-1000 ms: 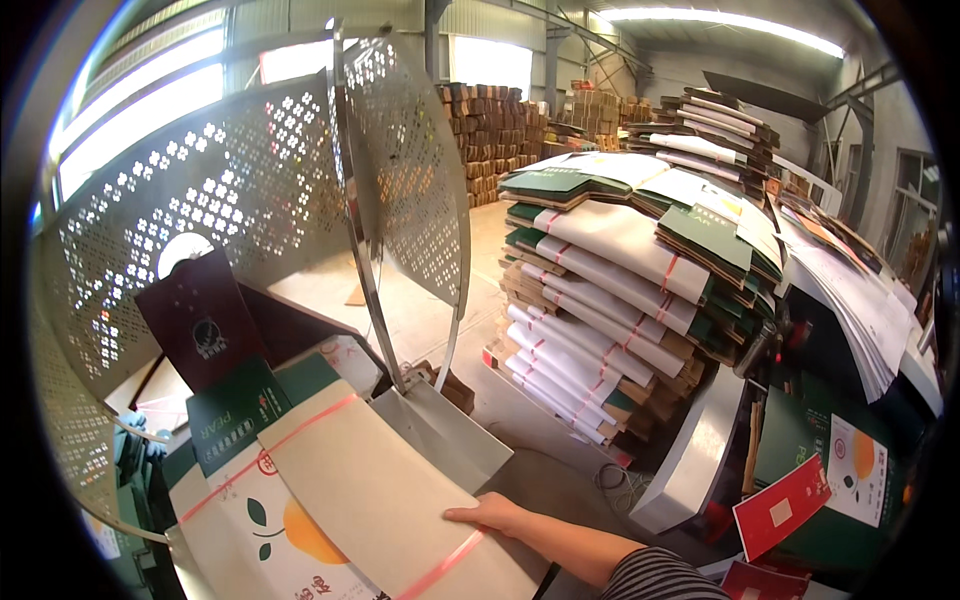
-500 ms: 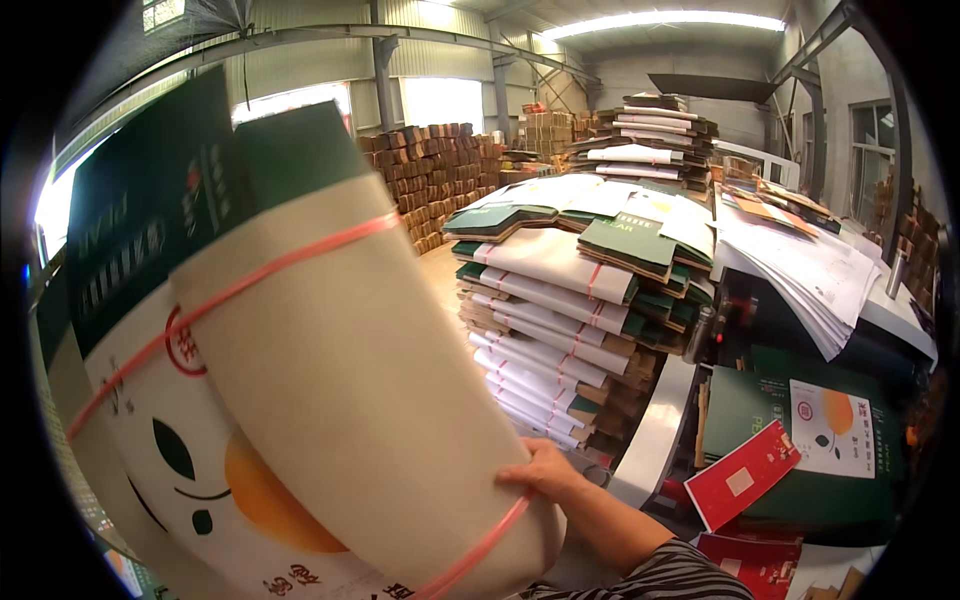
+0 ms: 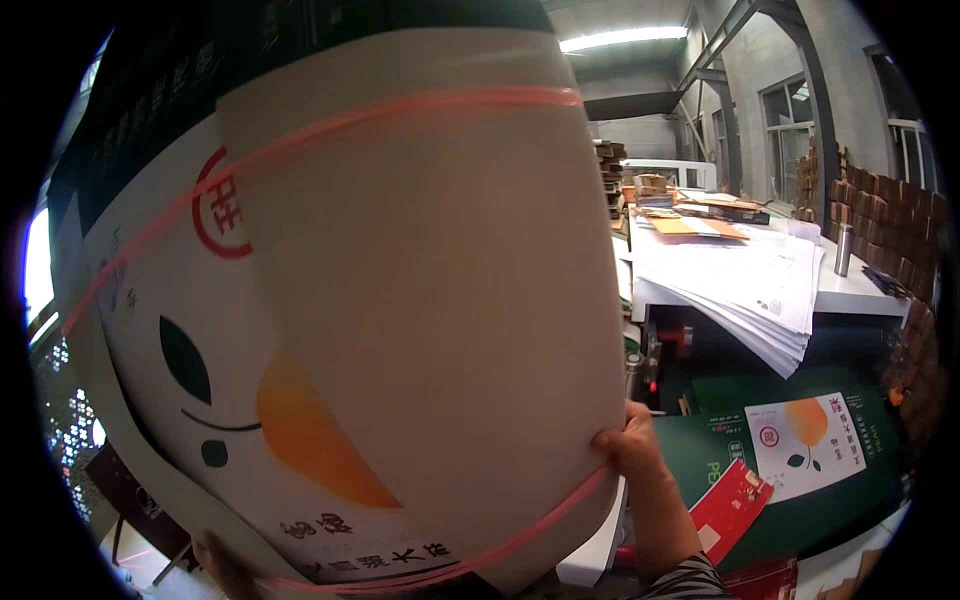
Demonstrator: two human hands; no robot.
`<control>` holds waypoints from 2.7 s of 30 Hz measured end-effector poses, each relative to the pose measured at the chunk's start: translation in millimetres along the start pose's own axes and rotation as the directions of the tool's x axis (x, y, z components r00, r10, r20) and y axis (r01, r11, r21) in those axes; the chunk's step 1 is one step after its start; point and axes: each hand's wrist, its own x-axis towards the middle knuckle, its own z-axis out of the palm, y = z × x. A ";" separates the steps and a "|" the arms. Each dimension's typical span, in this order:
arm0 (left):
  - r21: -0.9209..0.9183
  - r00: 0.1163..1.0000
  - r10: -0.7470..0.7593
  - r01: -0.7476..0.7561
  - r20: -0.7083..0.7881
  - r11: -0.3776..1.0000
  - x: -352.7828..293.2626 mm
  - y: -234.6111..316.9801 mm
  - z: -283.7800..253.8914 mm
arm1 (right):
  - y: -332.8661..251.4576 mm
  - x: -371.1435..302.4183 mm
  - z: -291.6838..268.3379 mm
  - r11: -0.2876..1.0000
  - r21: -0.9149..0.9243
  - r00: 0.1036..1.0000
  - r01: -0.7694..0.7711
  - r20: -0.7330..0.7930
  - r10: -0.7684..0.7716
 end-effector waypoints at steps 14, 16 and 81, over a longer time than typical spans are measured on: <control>-0.440 0.945 -0.219 0.308 0.243 0.844 120.2 -170.3 291.3 | -68.0 155.0 -42.3 0.852 -0.472 0.919 0.226 -0.187 -0.347; -0.393 0.918 -0.297 0.383 0.264 0.836 133.3 -181.7 324.7 | -69.2 175.3 -47.6 0.839 -0.504 0.919 0.207 -0.195 -0.344; 0.348 0.328 -0.142 -0.740 0.934 0.576 361.1 -494.2 791.8 | 313.3 696.5 -119.5 -0.675 -0.682 0.948 0.282 0.305 0.088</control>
